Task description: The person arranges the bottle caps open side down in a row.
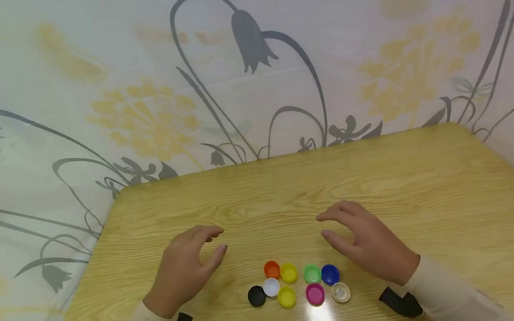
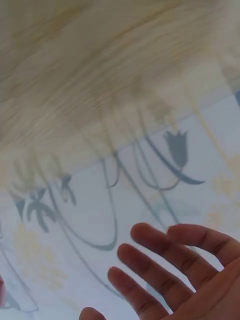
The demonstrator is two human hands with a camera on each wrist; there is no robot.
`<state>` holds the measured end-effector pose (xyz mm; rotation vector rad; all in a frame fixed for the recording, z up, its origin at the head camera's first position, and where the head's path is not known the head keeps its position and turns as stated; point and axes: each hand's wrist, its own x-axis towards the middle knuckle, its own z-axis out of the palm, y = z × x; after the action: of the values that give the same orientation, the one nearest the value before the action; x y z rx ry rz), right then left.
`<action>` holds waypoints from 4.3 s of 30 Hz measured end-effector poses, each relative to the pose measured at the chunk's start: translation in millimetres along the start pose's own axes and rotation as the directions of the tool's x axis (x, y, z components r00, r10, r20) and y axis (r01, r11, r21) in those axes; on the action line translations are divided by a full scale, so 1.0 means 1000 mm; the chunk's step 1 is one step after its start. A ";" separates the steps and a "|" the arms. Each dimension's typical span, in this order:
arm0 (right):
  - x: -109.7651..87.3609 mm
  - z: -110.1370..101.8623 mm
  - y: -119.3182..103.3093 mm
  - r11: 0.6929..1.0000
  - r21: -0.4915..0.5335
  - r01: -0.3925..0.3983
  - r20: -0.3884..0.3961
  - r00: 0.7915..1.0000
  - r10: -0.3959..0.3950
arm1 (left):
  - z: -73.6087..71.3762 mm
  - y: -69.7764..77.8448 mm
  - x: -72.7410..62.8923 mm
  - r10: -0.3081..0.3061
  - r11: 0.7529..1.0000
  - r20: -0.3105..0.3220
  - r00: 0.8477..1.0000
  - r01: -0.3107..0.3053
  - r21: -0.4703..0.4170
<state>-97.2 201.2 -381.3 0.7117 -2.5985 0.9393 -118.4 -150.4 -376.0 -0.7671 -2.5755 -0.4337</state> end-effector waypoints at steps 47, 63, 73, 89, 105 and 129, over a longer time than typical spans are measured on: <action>-0.019 0.062 -0.034 0.978 -0.047 0.206 0.206 0.959 -0.192 | 0.036 0.075 -0.021 0.178 0.984 0.293 0.939 -0.167 -0.062; -0.019 0.062 -0.036 0.966 -0.059 0.253 0.230 0.945 -0.234 | 0.037 0.081 -0.020 0.201 0.980 0.326 0.924 -0.185 -0.079; -0.017 0.059 -0.036 0.959 -0.062 0.277 0.189 0.947 -0.261 | 0.036 0.079 -0.020 0.172 0.982 0.235 0.957 -0.146 -0.123; -0.001 0.047 -0.039 0.942 -0.145 0.302 0.050 0.953 -0.298 | 0.033 0.077 -0.010 0.029 0.947 0.157 0.987 0.023 -0.320; 0.007 0.042 -0.043 0.950 -0.157 0.271 -0.004 0.961 -0.275 | 0.031 0.071 -0.005 -0.125 0.667 0.320 0.939 0.319 -0.673; 0.029 0.044 -0.030 0.961 0.025 0.276 -0.021 0.961 -0.276 | 0.032 0.053 0.013 -0.189 0.538 0.307 0.933 0.360 -0.762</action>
<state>-109.1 142.3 -386.2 1.0363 -2.3922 0.8911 -107.3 -88.9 -388.3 -0.6644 -2.6027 -1.8329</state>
